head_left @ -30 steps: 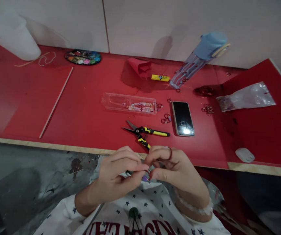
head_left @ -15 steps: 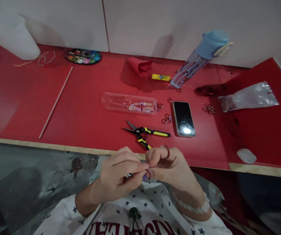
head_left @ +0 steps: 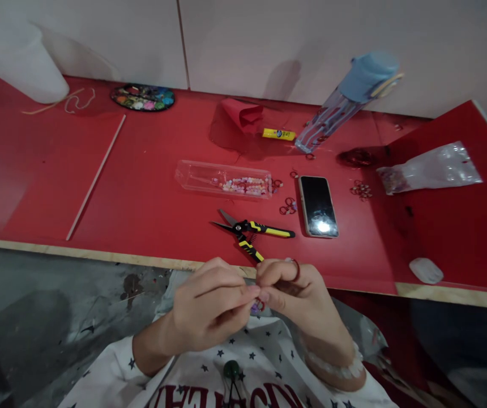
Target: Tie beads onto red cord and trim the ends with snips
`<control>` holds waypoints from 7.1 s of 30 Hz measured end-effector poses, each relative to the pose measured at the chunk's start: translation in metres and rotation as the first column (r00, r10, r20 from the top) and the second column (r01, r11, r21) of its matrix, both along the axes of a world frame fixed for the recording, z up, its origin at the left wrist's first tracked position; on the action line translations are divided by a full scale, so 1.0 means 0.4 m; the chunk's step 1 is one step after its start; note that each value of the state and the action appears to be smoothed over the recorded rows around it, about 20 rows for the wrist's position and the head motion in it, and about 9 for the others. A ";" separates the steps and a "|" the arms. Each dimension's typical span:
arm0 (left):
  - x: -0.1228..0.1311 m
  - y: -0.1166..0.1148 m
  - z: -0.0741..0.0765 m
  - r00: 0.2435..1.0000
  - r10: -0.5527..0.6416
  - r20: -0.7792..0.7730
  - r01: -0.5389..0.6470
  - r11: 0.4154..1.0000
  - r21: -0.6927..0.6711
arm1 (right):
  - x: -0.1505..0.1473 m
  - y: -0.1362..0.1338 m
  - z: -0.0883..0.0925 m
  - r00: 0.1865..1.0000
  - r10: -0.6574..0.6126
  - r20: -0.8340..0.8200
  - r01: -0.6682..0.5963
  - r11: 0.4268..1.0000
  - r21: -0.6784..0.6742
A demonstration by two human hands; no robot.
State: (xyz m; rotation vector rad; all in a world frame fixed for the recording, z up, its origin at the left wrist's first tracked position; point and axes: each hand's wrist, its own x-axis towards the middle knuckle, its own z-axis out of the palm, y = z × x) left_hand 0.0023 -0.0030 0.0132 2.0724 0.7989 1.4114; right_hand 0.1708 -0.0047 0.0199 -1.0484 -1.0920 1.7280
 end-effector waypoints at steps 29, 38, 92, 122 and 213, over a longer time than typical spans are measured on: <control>0.006 -0.006 -0.010 0.995 0.091 0.031 -0.093 0.993 0.067 | 0.007 -0.021 -0.027 0.948 -0.241 0.206 0.085 0.819 0.567; 0.004 -0.001 -0.013 0.995 0.023 0.097 -0.020 0.999 -0.030 | -0.006 -0.004 -0.056 0.992 -0.119 0.033 0.095 0.905 0.415; 0.007 -0.018 0.017 0.996 -0.059 -0.072 0.043 0.979 -0.202 | -0.006 0.028 0.008 0.971 -0.074 0.227 -0.060 0.843 0.534; 0.018 -0.019 -0.019 0.991 0.069 0.112 -0.062 0.996 -0.069 | -0.092 -0.012 -0.097 0.995 -0.077 -0.063 0.065 0.983 -0.172; -0.003 0.036 0.003 0.948 -0.280 -0.148 0.169 0.843 -0.511 | 0.026 0.064 -0.009 0.918 -0.137 0.372 -0.183 0.686 0.704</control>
